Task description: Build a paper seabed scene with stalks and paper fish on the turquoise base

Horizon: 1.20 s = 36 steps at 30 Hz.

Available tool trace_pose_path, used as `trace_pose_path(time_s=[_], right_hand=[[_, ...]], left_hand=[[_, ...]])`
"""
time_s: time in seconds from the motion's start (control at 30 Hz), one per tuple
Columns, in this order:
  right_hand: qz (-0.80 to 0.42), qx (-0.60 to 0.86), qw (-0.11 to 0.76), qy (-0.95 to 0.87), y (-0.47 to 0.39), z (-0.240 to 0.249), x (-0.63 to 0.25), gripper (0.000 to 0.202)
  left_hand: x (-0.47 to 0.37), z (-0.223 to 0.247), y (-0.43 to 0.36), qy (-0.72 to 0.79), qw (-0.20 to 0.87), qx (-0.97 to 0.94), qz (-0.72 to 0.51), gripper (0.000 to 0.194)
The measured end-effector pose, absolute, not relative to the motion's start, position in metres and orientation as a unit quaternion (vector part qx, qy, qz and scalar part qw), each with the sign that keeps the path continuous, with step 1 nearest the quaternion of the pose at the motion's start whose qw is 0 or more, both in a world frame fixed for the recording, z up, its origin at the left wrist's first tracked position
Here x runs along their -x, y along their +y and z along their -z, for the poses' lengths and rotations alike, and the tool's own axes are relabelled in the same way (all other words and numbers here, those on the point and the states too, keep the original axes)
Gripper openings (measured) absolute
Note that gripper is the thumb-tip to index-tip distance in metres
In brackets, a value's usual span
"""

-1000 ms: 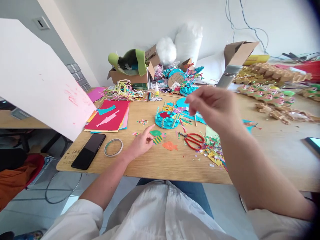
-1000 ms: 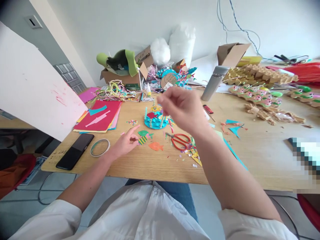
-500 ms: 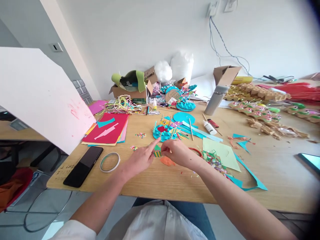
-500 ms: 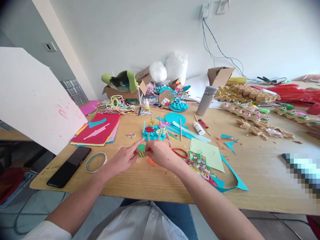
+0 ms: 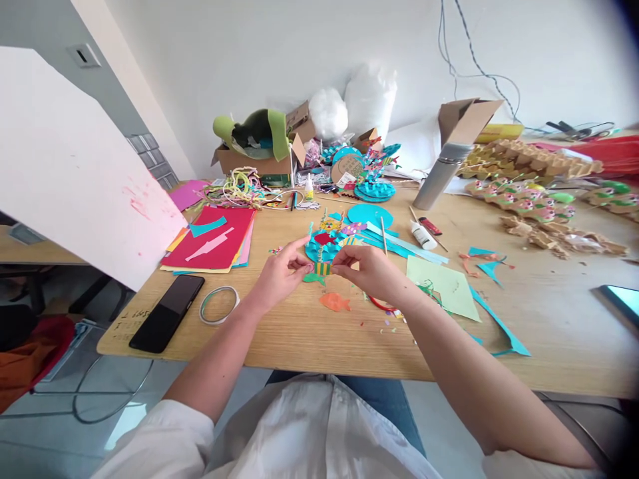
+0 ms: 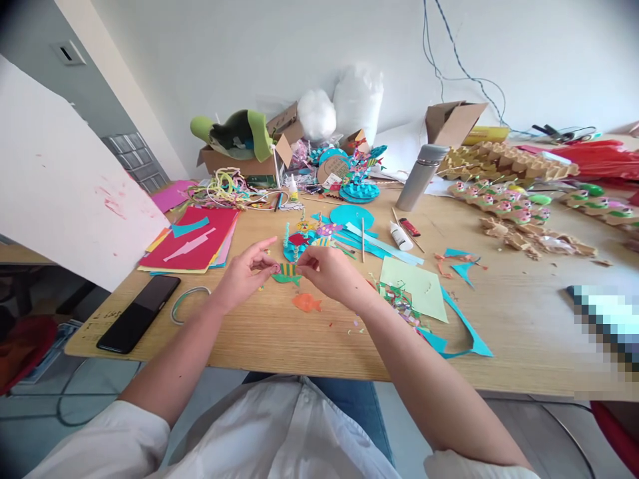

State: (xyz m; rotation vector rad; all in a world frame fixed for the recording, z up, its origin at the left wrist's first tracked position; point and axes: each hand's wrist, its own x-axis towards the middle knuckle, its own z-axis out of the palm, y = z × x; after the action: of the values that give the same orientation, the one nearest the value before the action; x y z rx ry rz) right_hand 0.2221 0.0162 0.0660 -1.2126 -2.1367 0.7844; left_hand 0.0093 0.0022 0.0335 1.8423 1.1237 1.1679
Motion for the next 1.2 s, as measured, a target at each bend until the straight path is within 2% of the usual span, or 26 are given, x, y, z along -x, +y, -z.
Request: trace_pose_path(time_s=[0.23,0.57,0.87,1.03,1.1,1.2], right_hand=[[-0.287,0.448,0.318,-0.785,0.019,-0.069,-0.226,0.015],[-0.354,0.44,0.331,-0.756,0.025,-0.058,-0.227,0.023],[-0.373,0.433,0.328,-0.752,0.03,-0.054,-0.227,0.022],[-0.348,0.427,0.302,-0.778,0.032,-0.073,-0.234,0.019],[-0.329,0.427,0.316,-0.781,0.039,-0.089,-0.238,0.019],[-0.306,0.43,0.384,-0.758,0.062,-0.111,-0.241,0.019]], left_hand=[[-0.014,-0.036,0.011,0.422,0.389,-0.662,-0.483,0.058],[-0.016,-0.033,0.016,0.406,0.461,-0.613,-0.497,0.064],[-0.021,-0.034,0.016,0.431,0.416,-0.64,-0.481,0.053],[-0.024,-0.053,0.016,0.418,0.401,-0.666,-0.471,0.05],[-0.023,-0.064,0.025,0.405,0.394,-0.658,-0.498,0.052],[-0.018,-0.073,0.053,0.394,0.354,-0.614,-0.586,0.049]])
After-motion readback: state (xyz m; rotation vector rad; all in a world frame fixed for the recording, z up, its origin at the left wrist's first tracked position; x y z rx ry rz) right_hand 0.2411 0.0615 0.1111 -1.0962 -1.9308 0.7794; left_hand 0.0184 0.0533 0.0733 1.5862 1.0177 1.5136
